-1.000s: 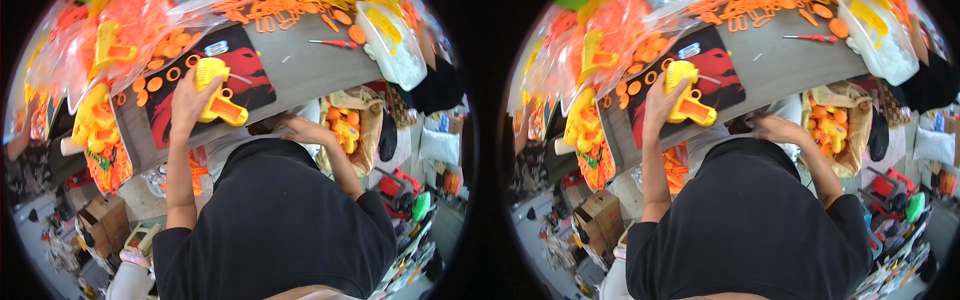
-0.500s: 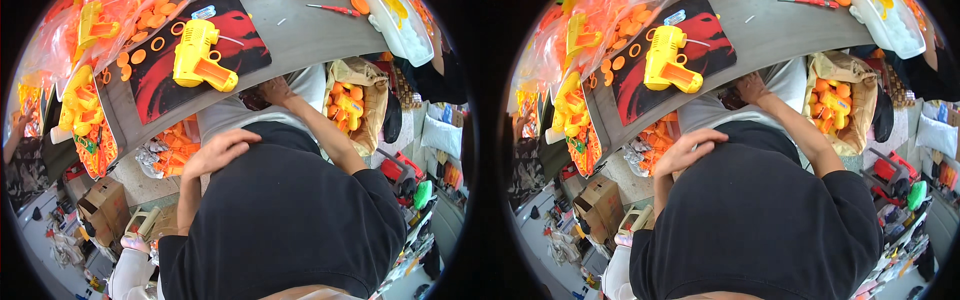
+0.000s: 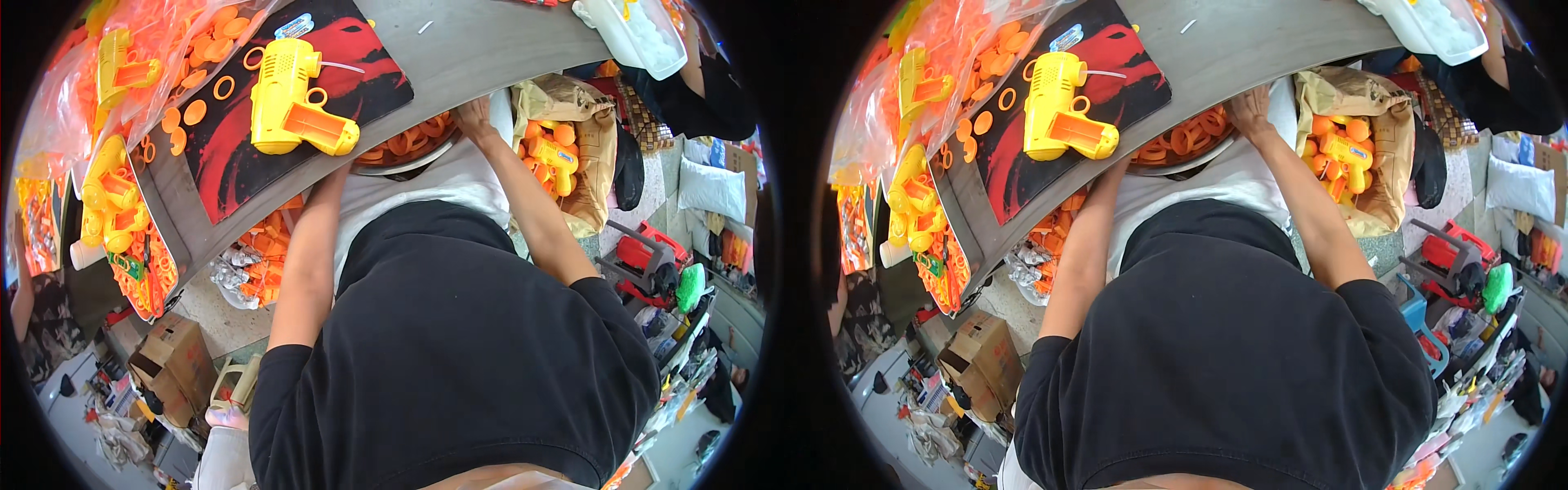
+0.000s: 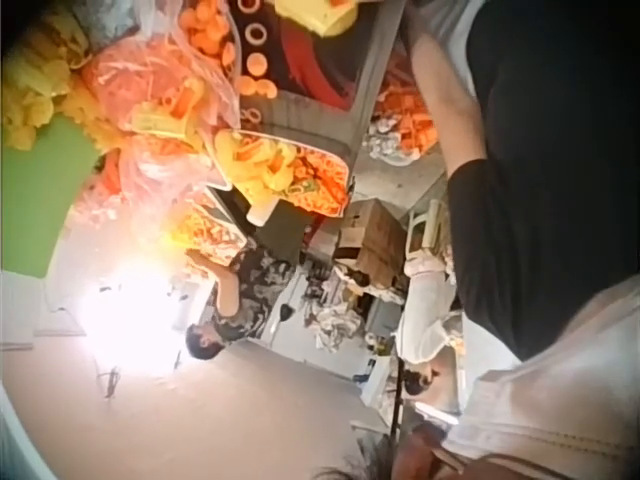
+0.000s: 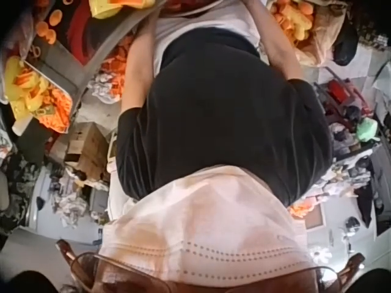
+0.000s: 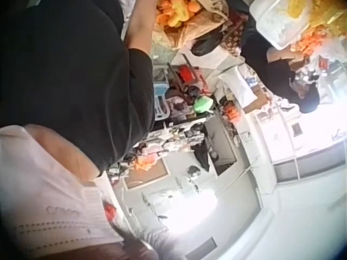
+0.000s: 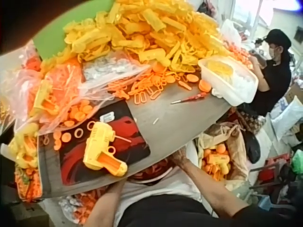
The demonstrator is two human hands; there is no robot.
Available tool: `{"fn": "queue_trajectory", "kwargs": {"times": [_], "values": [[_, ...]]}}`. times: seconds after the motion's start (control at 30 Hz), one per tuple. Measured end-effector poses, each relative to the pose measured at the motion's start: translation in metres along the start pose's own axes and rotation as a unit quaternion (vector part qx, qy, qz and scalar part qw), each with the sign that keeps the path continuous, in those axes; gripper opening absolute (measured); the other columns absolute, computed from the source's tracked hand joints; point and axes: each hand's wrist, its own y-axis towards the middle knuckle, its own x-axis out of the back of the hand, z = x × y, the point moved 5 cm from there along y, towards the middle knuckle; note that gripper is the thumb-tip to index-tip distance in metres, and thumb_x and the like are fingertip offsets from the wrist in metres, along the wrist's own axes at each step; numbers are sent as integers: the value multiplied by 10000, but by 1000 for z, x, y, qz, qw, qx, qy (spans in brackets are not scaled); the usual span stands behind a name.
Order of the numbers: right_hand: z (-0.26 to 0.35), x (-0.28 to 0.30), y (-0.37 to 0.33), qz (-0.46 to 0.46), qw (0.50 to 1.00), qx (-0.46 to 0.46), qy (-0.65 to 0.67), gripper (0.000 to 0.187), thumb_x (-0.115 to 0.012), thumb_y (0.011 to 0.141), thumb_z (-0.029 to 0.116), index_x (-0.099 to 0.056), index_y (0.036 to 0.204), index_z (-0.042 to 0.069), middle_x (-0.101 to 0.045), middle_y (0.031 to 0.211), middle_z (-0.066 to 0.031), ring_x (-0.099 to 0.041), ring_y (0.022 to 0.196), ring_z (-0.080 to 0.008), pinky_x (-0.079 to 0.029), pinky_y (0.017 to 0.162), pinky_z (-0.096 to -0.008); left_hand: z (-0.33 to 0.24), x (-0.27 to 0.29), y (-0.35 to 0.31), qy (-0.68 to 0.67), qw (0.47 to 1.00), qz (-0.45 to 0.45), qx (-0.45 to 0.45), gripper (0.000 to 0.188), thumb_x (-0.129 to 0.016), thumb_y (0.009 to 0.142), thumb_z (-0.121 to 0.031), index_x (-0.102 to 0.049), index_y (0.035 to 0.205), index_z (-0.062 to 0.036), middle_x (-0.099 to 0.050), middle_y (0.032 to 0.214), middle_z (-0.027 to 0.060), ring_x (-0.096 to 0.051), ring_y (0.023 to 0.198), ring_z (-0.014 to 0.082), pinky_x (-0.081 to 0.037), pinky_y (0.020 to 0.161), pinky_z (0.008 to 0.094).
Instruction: Assembling plastic toy guns by attaching components and applying stickers.
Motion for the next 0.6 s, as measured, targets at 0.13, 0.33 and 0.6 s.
{"fn": "queue_trajectory", "kwargs": {"times": [0.13, 0.33, 0.6], "values": [[15, -55, 0, 190, 975, -17, -110, 368, -550, 891, 217, -641, 1221, 83, -624, 1260, -158, -544, 1211, -353, -402, 1025, -486, -86, -24, 23, 7, 1000, -11, -19, 684, -624, 844, -576, -513, 1348, -128, -528, 1383, 153, -494, 1271, 317, -408, 1051, 426], [33, -89, -17, 132, 984, 105, -49, 404, -546, 911, 261, -615, 1270, 90, -609, 1305, -131, -537, 1224, -355, -407, 1034, -439, -92, 4, 17, 119, 990, 63, 36, 673, -708, 771, -527, -565, 1300, -137, -580, 1292, 143, -523, 1222, 347, -425, 1019, 446], [8, -103, -9, 101, 991, -87, 24, 483, -603, 898, 376, -587, 1311, 125, -592, 1326, -127, -489, 1281, -344, -304, 1073, -566, -148, 56, 34, 164, 971, 172, 12, 554, -644, 850, -478, -586, 1270, -122, -593, 1269, 136, -549, 1187, 325, -441, 997, 431]]}}
